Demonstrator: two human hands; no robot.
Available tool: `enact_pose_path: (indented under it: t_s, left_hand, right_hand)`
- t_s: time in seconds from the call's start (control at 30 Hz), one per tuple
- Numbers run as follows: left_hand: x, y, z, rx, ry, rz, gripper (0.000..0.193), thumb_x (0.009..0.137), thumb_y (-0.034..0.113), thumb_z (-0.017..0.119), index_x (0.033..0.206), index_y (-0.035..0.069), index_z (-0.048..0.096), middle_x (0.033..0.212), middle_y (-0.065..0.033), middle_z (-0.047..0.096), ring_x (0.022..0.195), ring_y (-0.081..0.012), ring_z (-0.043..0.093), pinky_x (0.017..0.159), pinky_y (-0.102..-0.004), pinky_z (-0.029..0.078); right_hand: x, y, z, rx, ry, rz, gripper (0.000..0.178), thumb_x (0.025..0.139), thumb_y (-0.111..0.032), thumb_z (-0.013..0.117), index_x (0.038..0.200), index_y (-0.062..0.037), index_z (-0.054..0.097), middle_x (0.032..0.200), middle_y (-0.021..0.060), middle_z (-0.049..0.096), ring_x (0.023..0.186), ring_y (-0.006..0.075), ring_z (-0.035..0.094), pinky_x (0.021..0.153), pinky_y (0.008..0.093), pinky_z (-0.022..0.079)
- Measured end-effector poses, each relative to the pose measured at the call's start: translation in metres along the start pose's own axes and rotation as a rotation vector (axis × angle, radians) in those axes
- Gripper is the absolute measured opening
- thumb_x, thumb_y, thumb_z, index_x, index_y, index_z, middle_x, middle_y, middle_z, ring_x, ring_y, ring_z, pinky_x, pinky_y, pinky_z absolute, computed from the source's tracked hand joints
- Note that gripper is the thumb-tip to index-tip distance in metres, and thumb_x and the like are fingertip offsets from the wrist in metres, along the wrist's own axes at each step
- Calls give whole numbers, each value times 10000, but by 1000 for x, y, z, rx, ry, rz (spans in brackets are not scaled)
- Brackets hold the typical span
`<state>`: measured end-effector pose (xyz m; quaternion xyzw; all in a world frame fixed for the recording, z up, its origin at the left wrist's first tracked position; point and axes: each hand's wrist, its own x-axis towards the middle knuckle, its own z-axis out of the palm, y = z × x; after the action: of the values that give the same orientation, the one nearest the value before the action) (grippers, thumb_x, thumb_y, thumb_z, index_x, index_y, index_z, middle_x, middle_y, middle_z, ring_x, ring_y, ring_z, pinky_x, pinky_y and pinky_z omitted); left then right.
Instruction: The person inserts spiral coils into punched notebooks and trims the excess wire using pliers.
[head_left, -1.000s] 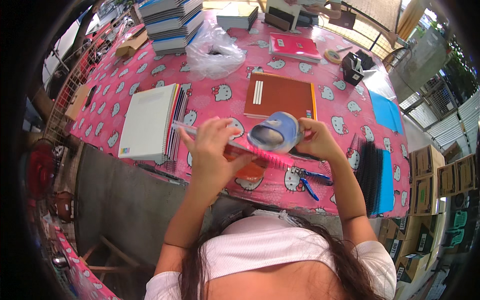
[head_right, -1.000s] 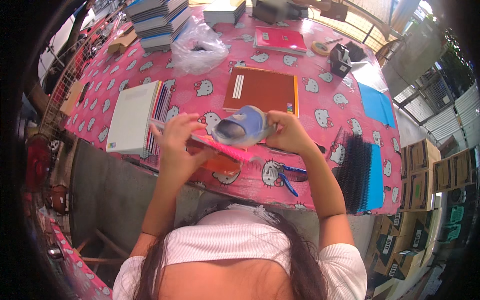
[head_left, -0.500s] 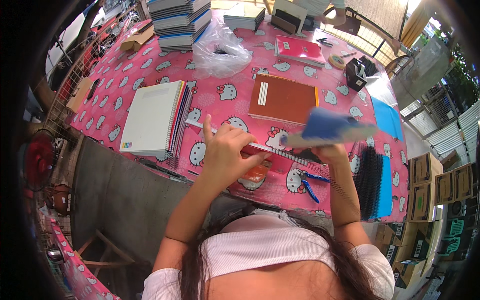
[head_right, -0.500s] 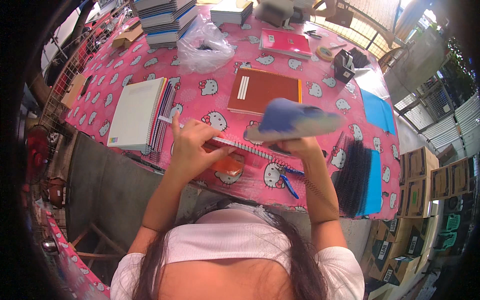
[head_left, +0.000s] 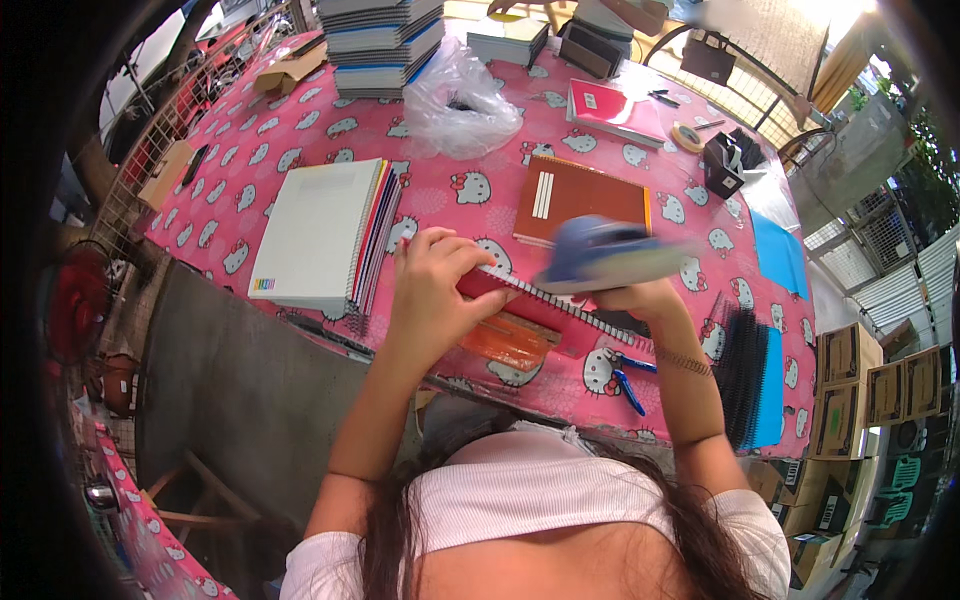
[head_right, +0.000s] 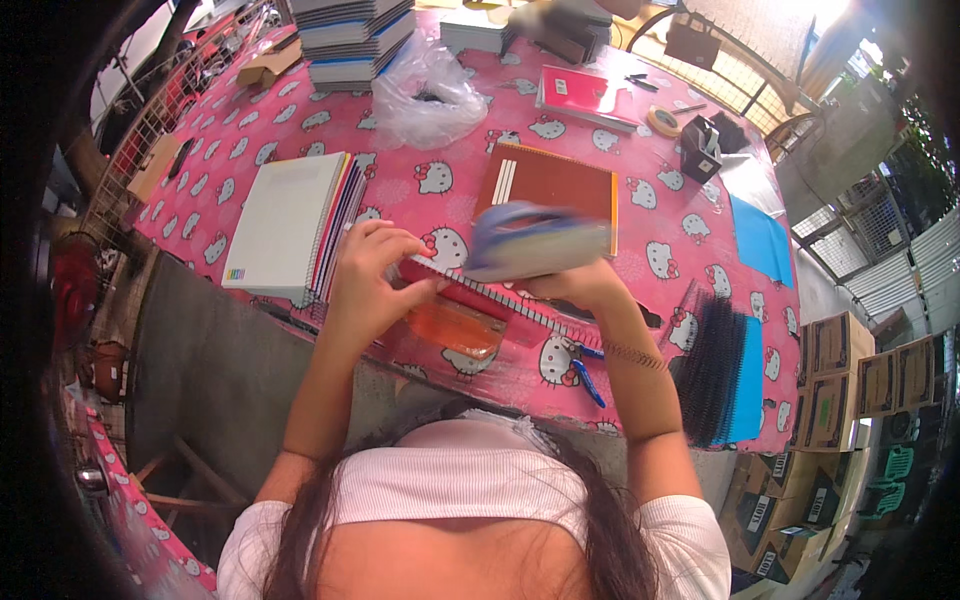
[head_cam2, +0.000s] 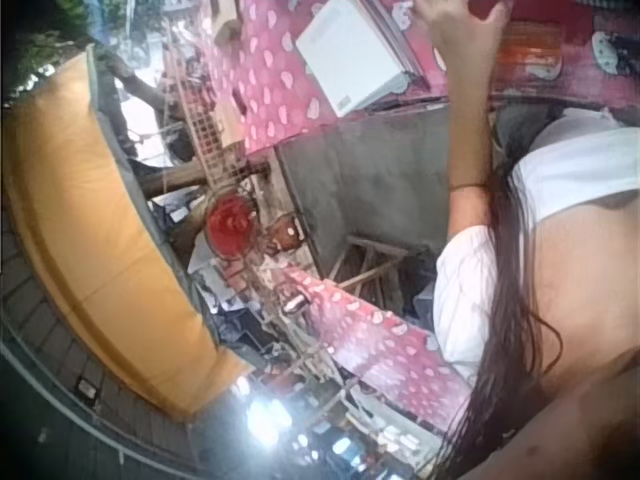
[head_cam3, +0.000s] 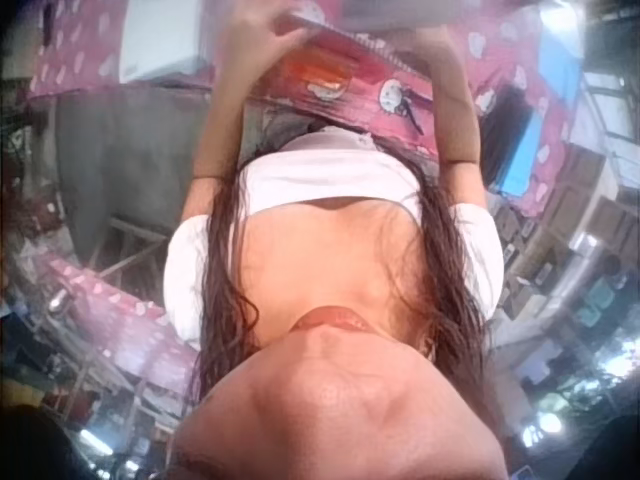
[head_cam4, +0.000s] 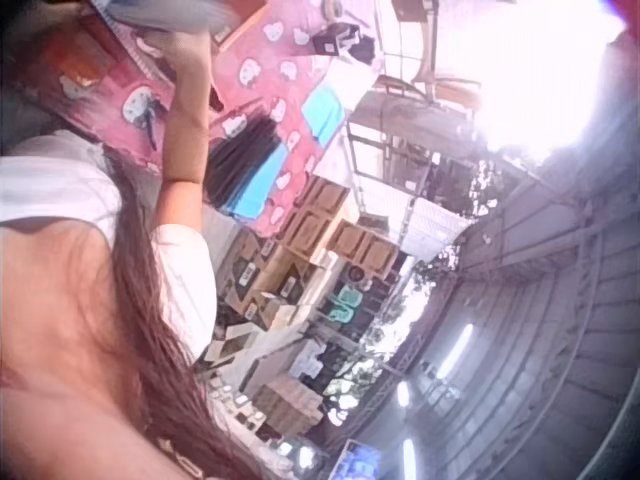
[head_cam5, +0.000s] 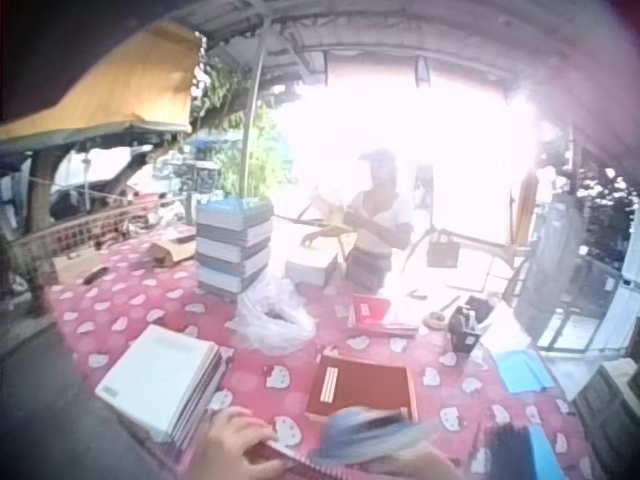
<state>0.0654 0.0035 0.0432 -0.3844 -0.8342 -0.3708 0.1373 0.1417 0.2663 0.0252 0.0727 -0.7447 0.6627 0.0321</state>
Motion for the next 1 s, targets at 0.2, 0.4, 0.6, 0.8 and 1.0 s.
enact_pose_path:
  t_s: [0.2, 0.4, 0.6, 0.8, 1.0]
  left_hand:
    - [-3, -6, -8, -14, -18, -23, 367, 623, 235, 843, 919, 74, 700, 1044, -98, 648, 1010, -292, 575, 916, -406, 433]
    - [-9, -22, -13, -54, 108, -104, 407, 643, 263, 845, 927, 43, 654, 1243, -209, 488, 1071, -347, 543, 938, -430, 436]
    - [-18, -40, -8, -229, 170, -132, 495, 650, 195, 857, 1068, 56, 632, 1182, -122, 570, 1010, -222, 594, 875, -323, 480]
    - [-26, -55, 5, -650, 282, -368, 577, 717, 27, 800, 1231, 53, 538, 1096, -62, 605, 985, -147, 590, 886, -307, 477]
    - [-24, -55, -4, -819, 288, -610, 448, 750, -26, 760, 1180, 34, 650, 936, 5, 640, 866, -62, 576, 746, -228, 492]
  right_hand:
    - [18, 2, 11, -127, 20, -2, 501, 617, 36, 701, 1109, -14, 619, 932, 48, 672, 851, 108, 617, 726, 293, 514]
    - [35, 0, 17, 376, -62, 102, 503, 634, 32, 672, 1132, -10, 621, 944, 95, 678, 789, 144, 648, 661, 293, 525]
    - [72, 3, 28, -374, -126, 94, 444, 664, -16, 670, 1107, -14, 641, 966, 74, 695, 884, 174, 662, 728, 310, 532]
    - [94, 3, 49, -592, -70, 136, 466, 657, 14, 706, 1118, -27, 649, 983, 73, 696, 943, 126, 631, 812, 299, 507]
    - [101, 0, 51, -290, -177, 51, 556, 624, 41, 686, 1172, 13, 589, 999, 52, 678, 914, 116, 625, 799, 275, 509]
